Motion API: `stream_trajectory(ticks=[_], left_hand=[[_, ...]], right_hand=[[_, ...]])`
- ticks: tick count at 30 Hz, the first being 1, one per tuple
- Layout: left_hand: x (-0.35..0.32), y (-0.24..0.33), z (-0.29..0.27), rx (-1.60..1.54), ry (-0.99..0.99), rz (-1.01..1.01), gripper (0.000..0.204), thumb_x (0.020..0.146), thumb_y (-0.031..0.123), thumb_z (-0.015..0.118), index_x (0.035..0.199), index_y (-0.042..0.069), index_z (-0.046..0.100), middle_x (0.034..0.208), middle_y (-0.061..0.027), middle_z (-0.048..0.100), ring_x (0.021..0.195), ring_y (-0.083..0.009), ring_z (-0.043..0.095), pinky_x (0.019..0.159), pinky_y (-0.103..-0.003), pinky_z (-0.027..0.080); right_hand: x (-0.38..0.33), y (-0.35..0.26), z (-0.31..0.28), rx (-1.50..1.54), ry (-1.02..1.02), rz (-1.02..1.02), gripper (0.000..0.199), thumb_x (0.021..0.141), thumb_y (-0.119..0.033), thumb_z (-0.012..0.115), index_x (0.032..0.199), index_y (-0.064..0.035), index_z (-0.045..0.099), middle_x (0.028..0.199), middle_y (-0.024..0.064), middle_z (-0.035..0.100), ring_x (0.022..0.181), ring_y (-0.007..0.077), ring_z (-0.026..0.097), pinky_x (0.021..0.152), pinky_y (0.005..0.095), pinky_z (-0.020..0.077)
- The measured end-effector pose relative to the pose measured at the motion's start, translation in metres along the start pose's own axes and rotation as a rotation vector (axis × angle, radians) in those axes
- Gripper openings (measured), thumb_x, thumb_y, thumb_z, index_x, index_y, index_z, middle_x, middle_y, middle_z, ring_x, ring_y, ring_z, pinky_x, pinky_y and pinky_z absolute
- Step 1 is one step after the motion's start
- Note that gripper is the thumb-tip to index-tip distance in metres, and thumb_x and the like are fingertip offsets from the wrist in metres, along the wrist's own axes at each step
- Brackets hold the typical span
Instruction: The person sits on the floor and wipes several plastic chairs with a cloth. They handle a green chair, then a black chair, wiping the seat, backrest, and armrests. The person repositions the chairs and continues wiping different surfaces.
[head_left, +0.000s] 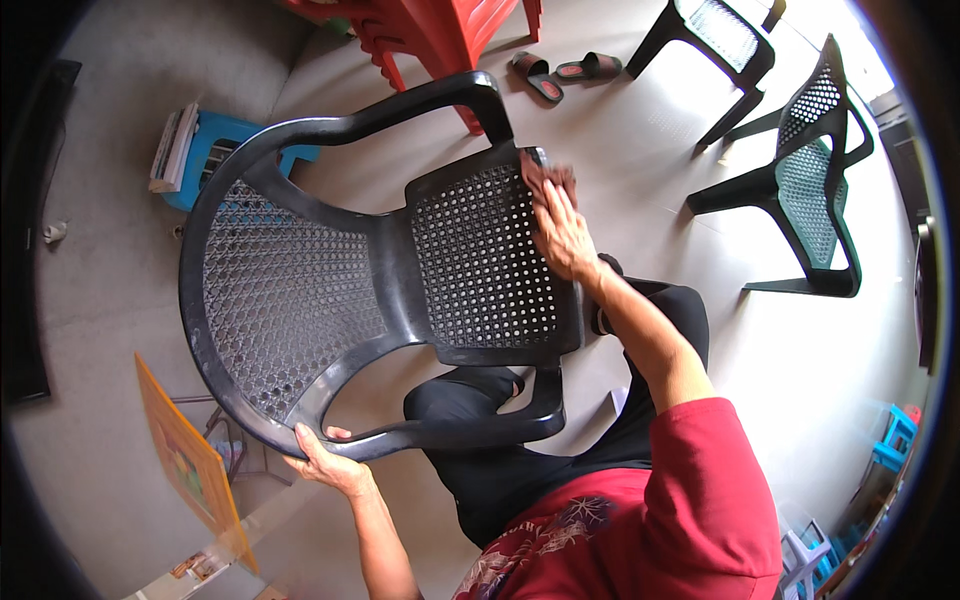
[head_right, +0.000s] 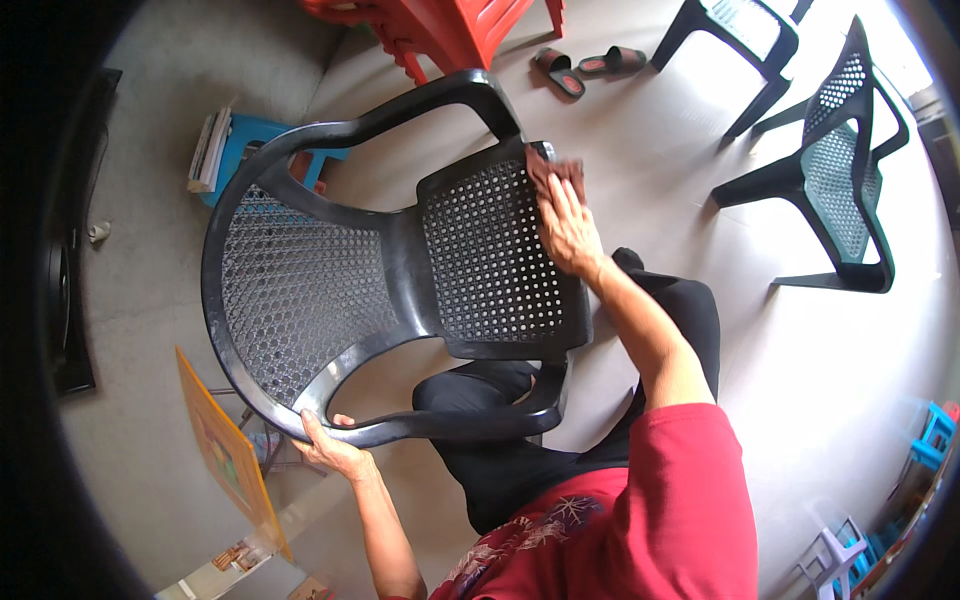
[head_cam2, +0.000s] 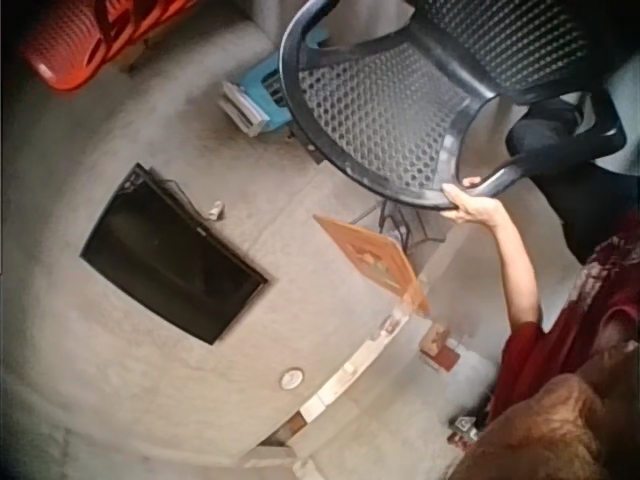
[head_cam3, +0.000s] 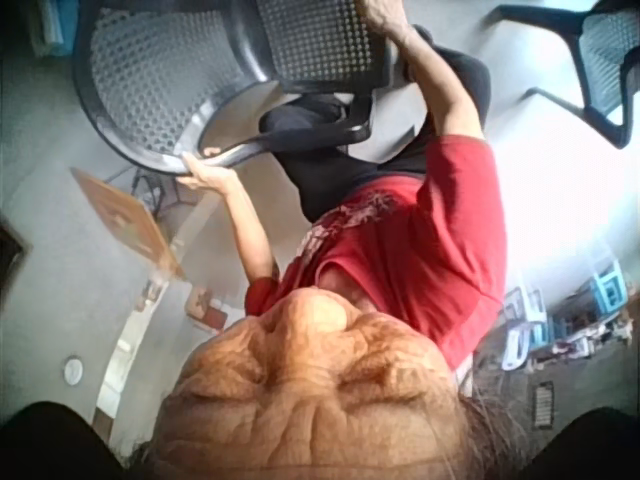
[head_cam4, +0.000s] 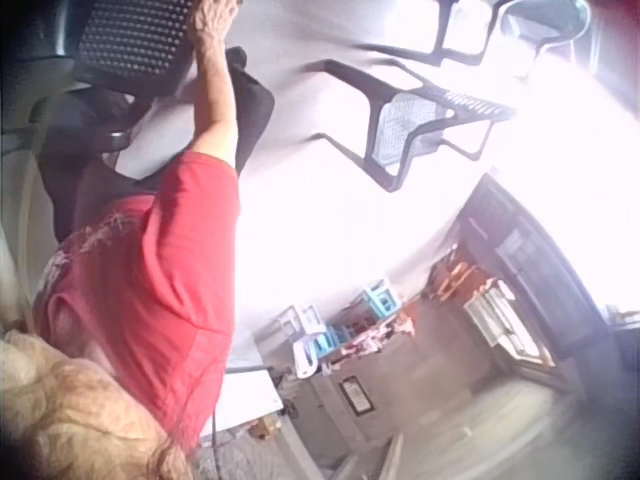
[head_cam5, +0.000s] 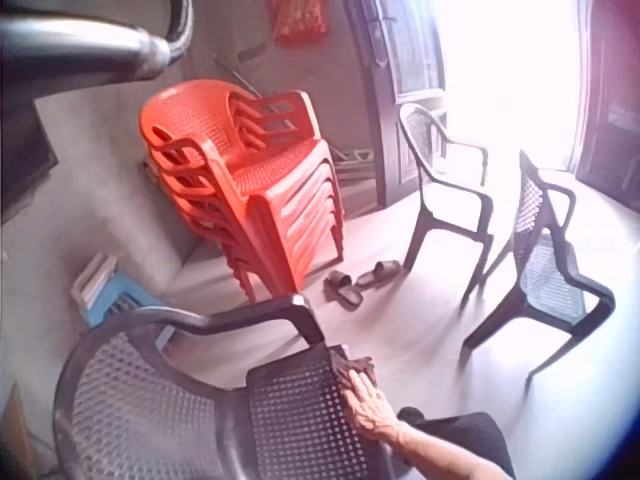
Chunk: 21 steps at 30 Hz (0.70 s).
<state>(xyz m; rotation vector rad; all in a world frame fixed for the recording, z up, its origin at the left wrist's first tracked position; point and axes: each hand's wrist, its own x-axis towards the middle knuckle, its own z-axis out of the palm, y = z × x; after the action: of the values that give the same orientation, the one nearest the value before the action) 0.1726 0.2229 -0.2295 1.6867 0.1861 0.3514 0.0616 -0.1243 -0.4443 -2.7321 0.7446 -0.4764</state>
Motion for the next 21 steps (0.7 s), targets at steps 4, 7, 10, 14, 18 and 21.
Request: stream_trajectory(ticks=[4, 7, 10, 14, 18, 21], left_hand=[[0.002, -0.004, -0.003, -0.004, -0.042, 0.045, 0.048, 0.086, 0.027, 0.061, 0.115, -0.008, 0.043, 0.103, -0.0178, 0.053, 0.059, -0.0168, 0.05, 0.043, -0.025, 0.043], [0.006, -0.008, -0.009, 0.02, -0.072, 0.049, 0.048, 0.087, 0.027, 0.06, 0.117, -0.007, 0.043, 0.106, -0.0182, 0.055, 0.063, -0.0172, 0.053, 0.042, -0.025, 0.044], [0.01, -0.017, -0.011, 0.072, -0.06, 0.107, 0.053, 0.086, 0.03, 0.062, 0.122, -0.004, 0.042, 0.106, -0.0168, 0.056, 0.069, -0.0179, 0.056, 0.044, -0.026, 0.046], [0.004, -0.008, -0.023, 0.679, 0.227, 0.73, 0.072, 0.077, 0.024, 0.074, 0.132, 0.001, 0.033, 0.126, -0.0164, 0.046, 0.108, -0.0276, 0.05, 0.086, -0.041, 0.042], [-0.065, 0.009, -0.011, 0.555, -0.402, 1.01, 0.05, 0.074, 0.01, 0.069, 0.119, 0.004, 0.048, 0.119, -0.012, 0.05, 0.11, -0.0291, 0.047, 0.094, -0.042, 0.035], [-0.1, 0.0, 0.01, 0.664, -0.926, 0.944, 0.026, 0.077, 0.016, 0.066, 0.102, 0.009, 0.063, 0.103, -0.0053, 0.061, 0.105, -0.0259, 0.054, 0.094, -0.04, 0.034]], right_hand=[[-0.077, -0.027, -0.006, 0.319, -0.047, 0.155, 0.06, 0.082, -0.017, 0.057, 0.134, 0.0023, 0.033, 0.146, 0.0284, 0.011, 0.132, 0.046, 0.022, 0.108, 0.0474, 0.026], [-0.128, -0.036, -0.007, 0.51, -0.123, 0.323, 0.072, 0.084, -0.016, 0.056, 0.142, 0.0003, 0.015, 0.145, 0.0301, 0.008, 0.132, 0.0483, 0.02, 0.108, 0.0465, 0.0257], [-0.18, -0.039, -0.003, 0.637, -0.195, 0.375, 0.074, 0.087, -0.015, 0.053, 0.143, -0.0005, 0.009, 0.144, 0.0316, 0.008, 0.133, 0.0484, 0.016, 0.109, 0.0468, 0.0226], [-0.2, -0.067, -0.025, 0.555, -0.085, 0.345, 0.068, 0.079, -0.004, 0.056, 0.14, -0.0022, 0.026, 0.143, 0.0287, 0.019, 0.132, 0.0441, 0.023, 0.108, 0.0458, 0.0243], [-0.148, -0.074, -0.053, 0.16, -0.127, -0.026, 0.051, 0.083, -0.009, 0.047, 0.133, -0.0092, 0.041, 0.144, 0.0098, 0.033, 0.133, 0.028, 0.031, 0.094, 0.0394, 0.0363], [-0.107, -0.048, -0.034, 0.0, -0.058, -0.275, 0.049, 0.083, -0.014, 0.047, 0.132, -0.0105, 0.043, 0.14, 0.007, 0.039, 0.132, 0.0246, 0.032, 0.089, 0.0374, 0.0362]])
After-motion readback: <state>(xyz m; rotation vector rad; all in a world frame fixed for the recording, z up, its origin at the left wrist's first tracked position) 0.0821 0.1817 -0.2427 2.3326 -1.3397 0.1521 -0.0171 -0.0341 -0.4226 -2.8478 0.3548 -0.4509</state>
